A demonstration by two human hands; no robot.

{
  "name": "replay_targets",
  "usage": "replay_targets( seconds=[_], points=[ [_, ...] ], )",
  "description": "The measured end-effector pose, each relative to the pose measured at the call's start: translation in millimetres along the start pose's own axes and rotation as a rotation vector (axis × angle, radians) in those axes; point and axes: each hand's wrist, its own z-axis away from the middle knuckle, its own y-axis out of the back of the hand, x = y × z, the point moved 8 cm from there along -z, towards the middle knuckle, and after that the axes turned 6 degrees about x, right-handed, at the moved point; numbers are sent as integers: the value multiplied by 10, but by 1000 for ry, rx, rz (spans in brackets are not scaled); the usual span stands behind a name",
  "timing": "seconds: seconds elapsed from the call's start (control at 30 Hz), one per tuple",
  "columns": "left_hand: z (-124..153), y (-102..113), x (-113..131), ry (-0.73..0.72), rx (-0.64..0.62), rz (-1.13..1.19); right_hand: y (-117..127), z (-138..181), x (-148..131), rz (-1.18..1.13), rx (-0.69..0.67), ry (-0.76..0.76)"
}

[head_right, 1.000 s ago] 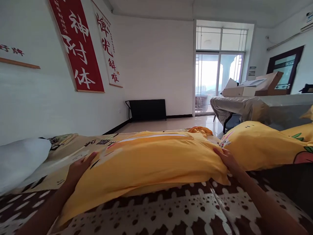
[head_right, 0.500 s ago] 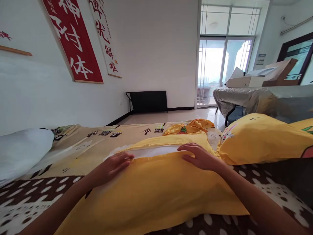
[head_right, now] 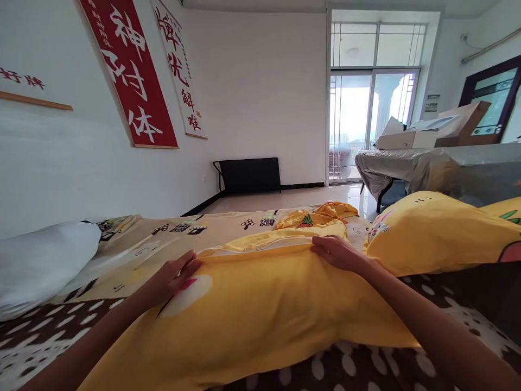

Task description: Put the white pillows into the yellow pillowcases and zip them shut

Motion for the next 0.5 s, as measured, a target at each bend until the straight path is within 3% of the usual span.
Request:
replay_targets(
  seconds=[0.17, 0.27, 0.33, 0.4, 0.5],
  points=[
    [-210, 375, 252, 2, 192, 123, 313, -178, 54, -139, 149, -92],
    [-384, 366, 226, 10, 258, 127, 330, -292, 206, -5, 176, -105],
    [-482, 171, 81, 23, 204, 61, 193, -319, 345, 170, 113, -113],
    [-503, -139, -126, 23, 68, -13, -68, -266, 478, 291, -19, -135],
    [-381, -515, -405, 9, -82, -59, -505, -70, 567, 296, -172, -164]
  ],
)
